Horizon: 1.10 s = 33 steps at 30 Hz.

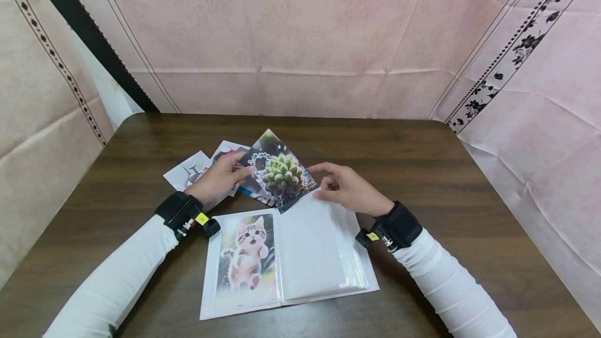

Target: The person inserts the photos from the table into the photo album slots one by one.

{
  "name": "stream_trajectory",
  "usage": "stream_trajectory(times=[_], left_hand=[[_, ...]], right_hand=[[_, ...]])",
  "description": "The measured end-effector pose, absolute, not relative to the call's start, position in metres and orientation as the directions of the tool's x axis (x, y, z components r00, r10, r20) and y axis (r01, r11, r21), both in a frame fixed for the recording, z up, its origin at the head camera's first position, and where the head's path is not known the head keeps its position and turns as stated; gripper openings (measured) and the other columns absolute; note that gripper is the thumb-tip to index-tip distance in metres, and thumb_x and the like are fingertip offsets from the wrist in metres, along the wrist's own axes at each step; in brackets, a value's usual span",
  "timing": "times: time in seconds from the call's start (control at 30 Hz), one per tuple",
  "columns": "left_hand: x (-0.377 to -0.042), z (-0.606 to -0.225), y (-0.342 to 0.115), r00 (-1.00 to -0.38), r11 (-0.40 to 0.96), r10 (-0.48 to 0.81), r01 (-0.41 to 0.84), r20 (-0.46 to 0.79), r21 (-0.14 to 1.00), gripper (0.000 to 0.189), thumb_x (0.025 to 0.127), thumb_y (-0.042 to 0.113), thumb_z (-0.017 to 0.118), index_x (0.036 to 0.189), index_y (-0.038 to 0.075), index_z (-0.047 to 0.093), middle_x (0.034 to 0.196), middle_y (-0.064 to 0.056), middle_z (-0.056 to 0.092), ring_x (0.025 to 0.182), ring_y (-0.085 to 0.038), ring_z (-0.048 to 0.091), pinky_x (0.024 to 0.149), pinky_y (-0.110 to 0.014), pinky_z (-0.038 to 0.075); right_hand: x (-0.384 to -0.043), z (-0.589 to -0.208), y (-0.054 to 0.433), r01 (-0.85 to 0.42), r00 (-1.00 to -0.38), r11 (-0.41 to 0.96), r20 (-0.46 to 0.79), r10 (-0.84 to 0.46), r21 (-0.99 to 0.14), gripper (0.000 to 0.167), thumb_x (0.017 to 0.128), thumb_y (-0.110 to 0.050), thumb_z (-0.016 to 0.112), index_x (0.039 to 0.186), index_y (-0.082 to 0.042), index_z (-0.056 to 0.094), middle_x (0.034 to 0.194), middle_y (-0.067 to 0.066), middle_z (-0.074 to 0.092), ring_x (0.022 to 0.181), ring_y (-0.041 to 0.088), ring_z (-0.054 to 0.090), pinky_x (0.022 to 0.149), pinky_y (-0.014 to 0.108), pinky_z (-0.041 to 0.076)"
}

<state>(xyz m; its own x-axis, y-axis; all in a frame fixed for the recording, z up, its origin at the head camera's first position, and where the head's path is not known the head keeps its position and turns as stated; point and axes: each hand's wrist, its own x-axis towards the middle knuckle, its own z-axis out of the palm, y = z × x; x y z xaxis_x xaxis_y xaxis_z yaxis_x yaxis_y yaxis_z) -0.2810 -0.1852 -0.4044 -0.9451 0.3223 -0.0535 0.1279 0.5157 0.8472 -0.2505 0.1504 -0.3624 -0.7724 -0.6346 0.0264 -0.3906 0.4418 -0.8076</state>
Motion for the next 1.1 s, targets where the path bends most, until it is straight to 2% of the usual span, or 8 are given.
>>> stream_trajectory(times=[0.33, 0.43, 0.67, 0.73, 0.77, 0.87, 0.97, 1.1], left_hand=[[-0.281, -0.403, -0.186, -0.938, 0.511, 0.345, 0.151, -0.041, 0.847, 0.033, 0.104, 0.025, 0.057, 0.137, 0.02, 0.054, 0.068, -0.007, 0.049, 0.06, -0.028, 0.051, 0.055, -0.031, 0.042], [-0.282, -0.403, -0.185, -0.934, 0.513, 0.357, 0.169, -0.03, 0.842, 0.028, 0.105, 0.027, 0.055, 0.131, 0.018, 0.055, 0.066, -0.005, 0.047, 0.058, -0.025, 0.049, 0.055, -0.031, 0.041], [-0.285, -0.405, -0.181, -0.903, 0.463, 0.429, 0.241, 0.022, 0.853, 0.012, 0.106, 0.022, 0.055, 0.107, 0.01, 0.056, 0.065, -0.003, 0.04, 0.055, -0.02, 0.043, 0.055, -0.03, 0.039], [-0.285, -0.406, -0.18, -0.901, 0.454, 0.432, 0.24, 0.024, 0.858, 0.012, 0.105, 0.021, 0.055, 0.106, 0.009, 0.056, 0.066, -0.004, 0.043, 0.057, -0.021, 0.045, 0.056, -0.03, 0.039], [-0.285, -0.406, -0.179, -0.903, 0.454, 0.429, 0.234, 0.019, 0.859, 0.012, 0.106, 0.02, 0.055, 0.108, 0.009, 0.056, 0.067, -0.005, 0.045, 0.058, -0.021, 0.046, 0.055, -0.03, 0.038], [-0.284, -0.405, -0.178, -0.912, 0.444, 0.409, 0.201, 0.002, 0.873, 0.026, 0.106, 0.02, 0.054, 0.13, 0.011, 0.053, 0.072, -0.008, 0.056, 0.062, -0.023, 0.055, 0.053, -0.03, 0.039], [-0.281, -0.403, -0.176, -0.919, 0.402, 0.395, 0.153, -0.02, 0.903, 0.046, 0.107, 0.022, 0.053, 0.15, 0.02, 0.041, 0.079, -0.014, 0.064, 0.069, -0.026, 0.064, 0.055, -0.03, 0.044], [-0.279, -0.401, -0.172, -0.919, 0.338, 0.392, 0.105, -0.038, 0.935, 0.052, 0.107, 0.022, 0.051, 0.156, 0.031, 0.034, 0.083, -0.018, 0.067, 0.077, -0.03, 0.068, 0.069, -0.032, 0.054]], right_hand=[[-0.251, -0.363, 0.153, -0.38, -0.772, 0.428, 0.027, -0.635, -0.82, 0.053, 0.094, -0.007, 0.071, 0.143, -0.006, 0.051, 0.078, 0.005, 0.065, 0.066, 0.016, 0.051, 0.063, 0.025, 0.041], [-0.252, -0.364, 0.153, -0.374, -0.773, 0.432, 0.019, -0.634, -0.82, 0.05, 0.094, -0.007, 0.071, 0.142, -0.006, 0.053, 0.078, 0.004, 0.066, 0.068, 0.019, 0.053, 0.066, 0.025, 0.043], [-0.251, -0.364, 0.153, -0.367, -0.775, 0.433, 0.014, -0.632, -0.824, 0.046, 0.095, -0.008, 0.07, 0.139, -0.005, 0.055, 0.079, 0.004, 0.067, 0.074, 0.031, 0.057, 0.069, 0.026, 0.044], [-0.25, -0.363, 0.153, -0.372, -0.774, 0.428, 0.02, -0.633, -0.824, 0.046, 0.095, -0.008, 0.07, 0.138, -0.004, 0.055, 0.079, 0.004, 0.067, 0.074, 0.033, 0.057, 0.07, 0.027, 0.044], [-0.25, -0.363, 0.152, -0.374, -0.773, 0.428, 0.022, -0.633, -0.823, 0.046, 0.095, -0.008, 0.07, 0.138, -0.004, 0.055, 0.079, 0.004, 0.067, 0.075, 0.033, 0.057, 0.07, 0.027, 0.044], [-0.25, -0.363, 0.152, -0.376, -0.771, 0.422, 0.026, -0.636, -0.825, 0.047, 0.095, -0.007, 0.07, 0.139, -0.003, 0.054, 0.079, 0.005, 0.066, 0.075, 0.034, 0.057, 0.071, 0.027, 0.045], [-0.25, -0.365, 0.151, -0.369, -0.771, 0.419, 0.022, -0.636, -0.83, 0.048, 0.095, -0.007, 0.069, 0.14, -0.003, 0.052, 0.079, 0.006, 0.066, 0.075, 0.034, 0.057, 0.072, 0.027, 0.045], [-0.25, -0.365, 0.151, -0.361, -0.771, 0.419, 0.014, -0.636, -0.833, 0.049, 0.096, -0.007, 0.068, 0.142, -0.003, 0.05, 0.08, 0.006, 0.066, 0.076, 0.033, 0.057, 0.072, 0.027, 0.044]])
